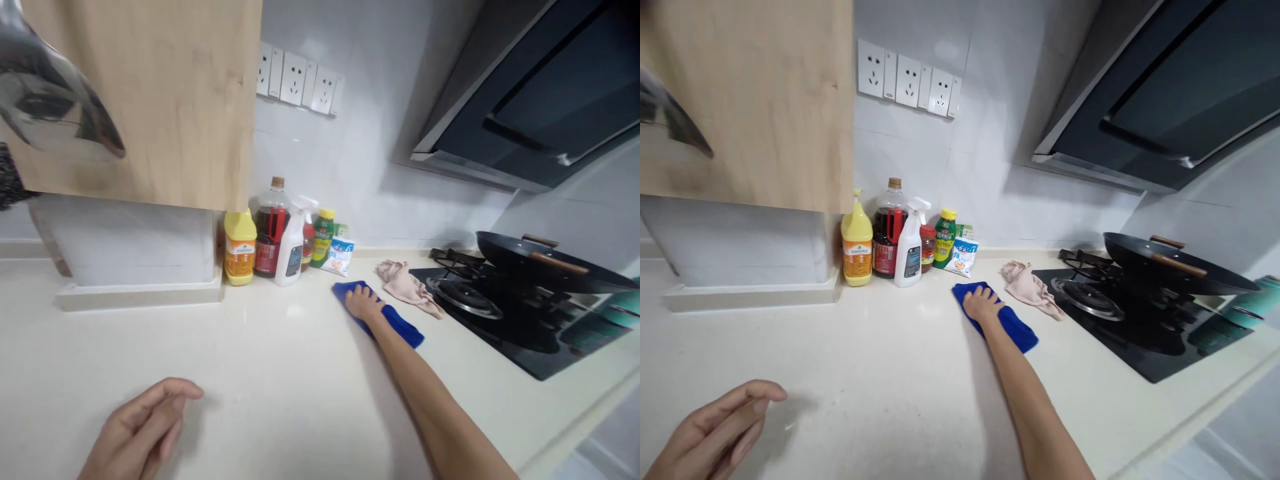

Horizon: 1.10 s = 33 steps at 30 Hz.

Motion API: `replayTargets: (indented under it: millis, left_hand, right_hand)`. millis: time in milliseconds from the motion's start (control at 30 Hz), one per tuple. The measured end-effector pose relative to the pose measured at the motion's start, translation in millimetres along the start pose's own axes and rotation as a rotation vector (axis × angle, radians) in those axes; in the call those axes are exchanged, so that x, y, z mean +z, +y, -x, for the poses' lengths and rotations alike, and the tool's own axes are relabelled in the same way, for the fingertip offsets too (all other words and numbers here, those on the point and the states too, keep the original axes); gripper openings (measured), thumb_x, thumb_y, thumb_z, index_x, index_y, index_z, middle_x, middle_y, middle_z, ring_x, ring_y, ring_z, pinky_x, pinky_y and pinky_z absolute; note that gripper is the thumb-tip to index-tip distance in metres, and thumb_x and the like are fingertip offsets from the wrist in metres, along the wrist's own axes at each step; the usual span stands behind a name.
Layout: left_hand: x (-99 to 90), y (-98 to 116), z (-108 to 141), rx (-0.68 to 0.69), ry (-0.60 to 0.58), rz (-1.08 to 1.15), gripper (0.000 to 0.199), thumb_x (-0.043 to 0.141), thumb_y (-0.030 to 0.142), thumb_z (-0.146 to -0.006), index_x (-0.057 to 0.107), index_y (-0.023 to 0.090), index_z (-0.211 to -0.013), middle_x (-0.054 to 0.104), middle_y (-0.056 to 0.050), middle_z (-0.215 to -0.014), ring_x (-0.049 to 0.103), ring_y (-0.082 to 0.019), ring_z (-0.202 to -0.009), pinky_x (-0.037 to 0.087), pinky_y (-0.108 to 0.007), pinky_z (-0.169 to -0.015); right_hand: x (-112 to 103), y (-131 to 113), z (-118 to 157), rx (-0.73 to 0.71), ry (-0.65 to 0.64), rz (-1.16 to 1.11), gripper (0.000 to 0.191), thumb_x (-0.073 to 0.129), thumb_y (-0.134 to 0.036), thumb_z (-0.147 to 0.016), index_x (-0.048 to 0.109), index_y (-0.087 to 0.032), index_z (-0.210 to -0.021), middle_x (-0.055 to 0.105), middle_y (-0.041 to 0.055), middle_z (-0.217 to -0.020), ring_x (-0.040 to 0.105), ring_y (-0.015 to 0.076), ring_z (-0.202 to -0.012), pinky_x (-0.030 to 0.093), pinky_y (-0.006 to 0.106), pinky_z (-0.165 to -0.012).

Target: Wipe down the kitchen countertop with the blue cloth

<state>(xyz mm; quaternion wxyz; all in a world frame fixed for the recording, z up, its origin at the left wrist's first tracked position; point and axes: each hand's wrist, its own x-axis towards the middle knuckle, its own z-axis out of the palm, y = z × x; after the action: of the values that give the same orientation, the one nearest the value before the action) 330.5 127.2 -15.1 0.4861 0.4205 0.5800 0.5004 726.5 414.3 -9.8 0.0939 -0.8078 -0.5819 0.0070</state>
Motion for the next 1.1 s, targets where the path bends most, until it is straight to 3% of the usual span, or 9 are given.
replayTargets:
  millis: [100,267,367,467,633,767,900,1000,1100]
  left_hand:
    - [-2.4,26,6,0.083,0.066,-0.013,0.056,0.06,0.071,-0.071,0.064,0.022,-0.097,0.044,0.008,-0.049,0.024,-0.005,-0.025,0.013,-0.018,-0.029]
    - [-7.7,62,15,0.287,0.182,0.059,0.048,0.059,0.06,-0.075,0.061,0.02,-0.102,0.045,0.009,-0.05,0.028,-0.006,-0.029,0.022,-0.018,-0.032]
    - [-14.5,67,17,0.387,0.222,0.07,0.042,0.053,0.052,-0.081,0.059,0.019,-0.108,0.047,0.009,-0.05,0.032,-0.007,-0.031,0.024,-0.018,-0.033]
    - [-25.0,62,14,0.484,0.275,0.026,0.038,0.047,0.047,-0.086,0.059,0.019,-0.11,0.05,0.008,-0.052,0.036,-0.009,-0.033,0.03,-0.019,-0.034]
    - [-41.8,46,8,0.576,0.31,-0.194,0.038,0.038,0.042,-0.091,0.06,0.019,-0.112,0.052,0.008,-0.052,0.043,-0.009,-0.035,0.037,-0.02,-0.04]
    - [-49.2,40,12,0.56,0.258,-0.32,0.041,0.036,0.041,-0.092,0.061,0.018,-0.113,0.052,0.008,-0.05,0.044,-0.01,-0.035,0.036,-0.021,-0.041]
    - [-53.5,40,18,0.559,0.288,-0.31,0.042,0.036,0.043,-0.09,0.062,0.018,-0.111,0.052,0.007,-0.051,0.045,-0.01,-0.036,0.038,-0.022,-0.043]
    - [-55.6,43,17,0.554,0.324,-0.259,0.043,0.037,0.045,-0.088,0.062,0.018,-0.111,0.051,0.007,-0.051,0.043,-0.011,-0.036,0.038,-0.023,-0.043]
    - [-57.7,44,11,0.528,0.315,-0.25,0.045,0.037,0.048,-0.086,0.062,0.019,-0.11,0.051,0.007,-0.051,0.044,-0.012,-0.036,0.037,-0.024,-0.042]
  right_hand:
    - [0,-51,48,-0.171,-0.011,-0.015,0.061,0.022,-0.04,-0.098,0.033,-0.008,-0.149,0.034,0.0235,-0.155,0.031,0.0399,-0.142,0.022,0.067,-0.111]
    - [-8,-115,163,-0.529,-0.073,-0.034,0.063,0.022,-0.044,-0.099,0.027,-0.012,-0.153,0.027,0.0181,-0.161,0.022,0.0342,-0.149,0.017,0.063,-0.116]
    - [-13,-138,232,-0.72,-0.122,-0.042,0.064,0.024,-0.047,-0.099,0.026,-0.015,-0.154,0.024,0.0138,-0.163,0.019,0.0317,-0.151,0.016,0.06,-0.12]
    - [-19,-139,289,-0.915,-0.173,-0.072,0.065,0.024,-0.048,-0.1,0.023,-0.014,-0.155,0.02,0.0144,-0.164,0.014,0.0329,-0.152,0.014,0.06,-0.121]
    - [-37,-95,351,-1.113,-0.217,-0.109,0.064,0.025,-0.048,-0.101,0.021,-0.016,-0.156,0.018,0.0147,-0.164,0.013,0.0325,-0.152,0.013,0.061,-0.122]
    - [-52,-36,366,-1.14,-0.252,-0.151,0.061,0.028,-0.05,-0.101,0.023,-0.023,-0.156,0.02,0.0087,-0.164,0.014,0.0279,-0.153,0.014,0.055,-0.124]
    - [-53,29,348,-0.998,-0.247,-0.143,0.06,0.027,-0.053,-0.101,0.025,-0.028,-0.156,0.02,0.0037,-0.164,0.016,0.0252,-0.152,0.015,0.052,-0.125]
    - [-45,73,315,-0.846,-0.21,-0.086,0.063,0.023,-0.057,-0.1,0.026,-0.027,-0.155,0.022,0.0033,-0.164,0.017,0.0239,-0.152,0.015,0.051,-0.125]
    - [-33,97,273,-0.699,-0.151,-0.009,0.065,0.019,-0.057,-0.1,0.026,-0.024,-0.155,0.023,0.0041,-0.164,0.02,0.023,-0.152,0.017,0.049,-0.125]
